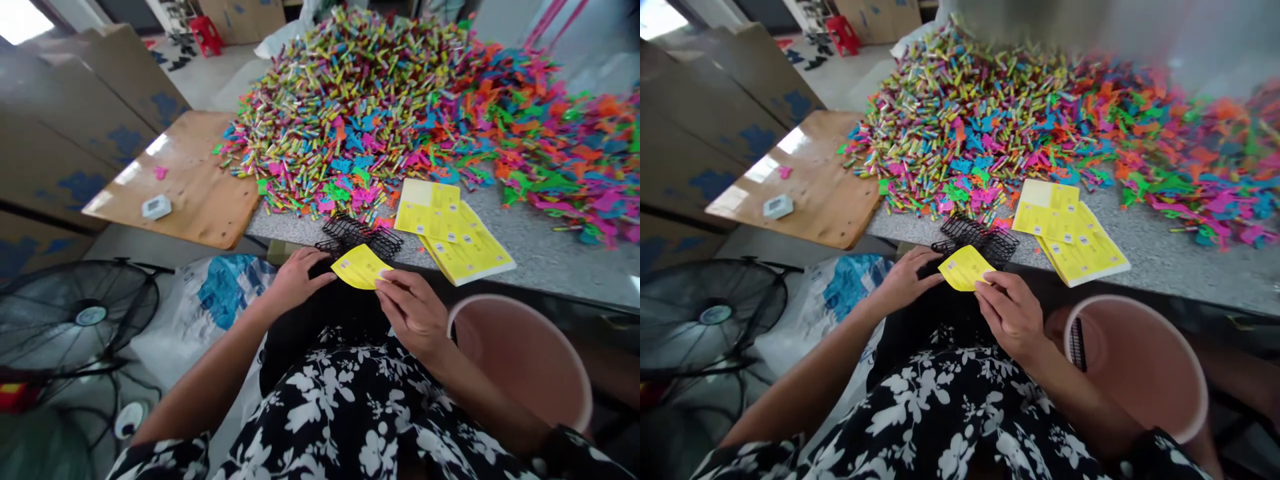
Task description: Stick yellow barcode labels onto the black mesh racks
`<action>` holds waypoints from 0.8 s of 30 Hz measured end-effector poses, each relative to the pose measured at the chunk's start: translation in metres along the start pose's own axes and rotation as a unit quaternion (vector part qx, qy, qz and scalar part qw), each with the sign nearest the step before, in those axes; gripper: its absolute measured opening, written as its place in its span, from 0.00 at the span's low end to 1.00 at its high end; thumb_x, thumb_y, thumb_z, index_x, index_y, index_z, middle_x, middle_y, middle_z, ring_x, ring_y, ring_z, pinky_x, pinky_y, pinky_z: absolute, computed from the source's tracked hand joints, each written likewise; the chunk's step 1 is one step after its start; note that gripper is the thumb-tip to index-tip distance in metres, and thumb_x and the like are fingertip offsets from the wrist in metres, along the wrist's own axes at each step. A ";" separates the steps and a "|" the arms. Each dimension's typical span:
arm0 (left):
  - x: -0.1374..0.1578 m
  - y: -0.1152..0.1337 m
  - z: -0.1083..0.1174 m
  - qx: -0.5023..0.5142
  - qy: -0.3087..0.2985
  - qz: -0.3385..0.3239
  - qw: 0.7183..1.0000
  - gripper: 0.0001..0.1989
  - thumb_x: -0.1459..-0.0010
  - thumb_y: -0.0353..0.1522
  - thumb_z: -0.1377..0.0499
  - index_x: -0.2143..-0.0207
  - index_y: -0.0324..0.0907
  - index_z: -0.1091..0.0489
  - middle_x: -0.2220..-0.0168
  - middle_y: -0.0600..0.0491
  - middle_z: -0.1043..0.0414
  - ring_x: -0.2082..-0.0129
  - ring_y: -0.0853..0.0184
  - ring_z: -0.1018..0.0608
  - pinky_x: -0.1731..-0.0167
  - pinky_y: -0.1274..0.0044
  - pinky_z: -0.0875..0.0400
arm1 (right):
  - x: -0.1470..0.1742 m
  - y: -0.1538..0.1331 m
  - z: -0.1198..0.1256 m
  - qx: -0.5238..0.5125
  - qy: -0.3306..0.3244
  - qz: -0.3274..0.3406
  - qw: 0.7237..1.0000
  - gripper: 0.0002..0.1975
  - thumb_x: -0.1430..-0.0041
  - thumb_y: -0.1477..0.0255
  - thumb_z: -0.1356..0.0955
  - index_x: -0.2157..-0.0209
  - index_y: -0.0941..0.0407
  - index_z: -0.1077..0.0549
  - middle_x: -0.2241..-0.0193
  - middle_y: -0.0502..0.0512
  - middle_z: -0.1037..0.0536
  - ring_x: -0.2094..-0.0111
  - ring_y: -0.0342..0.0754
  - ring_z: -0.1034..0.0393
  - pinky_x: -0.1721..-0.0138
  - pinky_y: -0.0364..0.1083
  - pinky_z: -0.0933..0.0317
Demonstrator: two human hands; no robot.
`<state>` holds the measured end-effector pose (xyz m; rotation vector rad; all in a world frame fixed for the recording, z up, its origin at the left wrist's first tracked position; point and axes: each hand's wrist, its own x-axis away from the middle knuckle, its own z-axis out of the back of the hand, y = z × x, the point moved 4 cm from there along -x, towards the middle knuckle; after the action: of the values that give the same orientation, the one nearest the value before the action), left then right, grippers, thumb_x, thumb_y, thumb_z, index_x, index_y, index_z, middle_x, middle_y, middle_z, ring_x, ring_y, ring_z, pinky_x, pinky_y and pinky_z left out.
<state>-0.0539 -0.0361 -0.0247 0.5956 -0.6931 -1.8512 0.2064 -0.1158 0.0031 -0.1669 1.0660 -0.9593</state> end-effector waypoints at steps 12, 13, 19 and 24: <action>-0.015 0.004 -0.010 0.531 0.121 0.282 0.790 0.09 0.47 0.37 0.35 0.67 0.43 0.31 0.66 0.51 0.18 0.68 0.64 0.18 0.67 0.74 0.24 | -0.012 -0.018 -0.012 0.049 0.064 -0.009 0.997 0.19 0.34 0.77 0.27 0.45 0.46 0.20 0.52 0.57 0.19 0.53 0.52 0.20 0.48 0.55 0.23; -0.018 0.002 -0.014 0.544 0.130 0.299 0.773 0.08 0.47 0.36 0.36 0.68 0.42 0.30 0.66 0.51 0.18 0.69 0.64 0.18 0.67 0.74 0.23 | -0.013 -0.020 -0.017 0.041 0.062 -0.008 0.997 0.19 0.34 0.77 0.28 0.45 0.46 0.20 0.52 0.57 0.19 0.53 0.52 0.21 0.49 0.55 0.23; -0.030 0.000 -0.037 0.646 0.093 0.335 0.679 0.10 0.44 0.39 0.40 0.71 0.41 0.28 0.72 0.51 0.20 0.74 0.65 0.20 0.70 0.73 0.23 | -0.014 -0.022 -0.044 -0.004 0.053 0.000 0.999 0.19 0.34 0.78 0.28 0.45 0.46 0.20 0.52 0.57 0.19 0.55 0.52 0.21 0.51 0.54 0.23; -0.029 0.004 -0.041 0.679 0.047 0.284 0.676 0.14 0.42 0.42 0.38 0.63 0.40 0.23 0.63 0.46 0.16 0.61 0.56 0.14 0.59 0.68 0.19 | -0.011 -0.024 -0.047 -0.018 0.039 -0.010 0.999 0.17 0.33 0.77 0.28 0.47 0.46 0.19 0.52 0.57 0.19 0.55 0.51 0.21 0.50 0.55 0.23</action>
<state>-0.0136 -0.0181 -0.0487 1.1829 -1.9220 -0.4206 0.1533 -0.1076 -0.0007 -0.1699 1.1559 -0.9711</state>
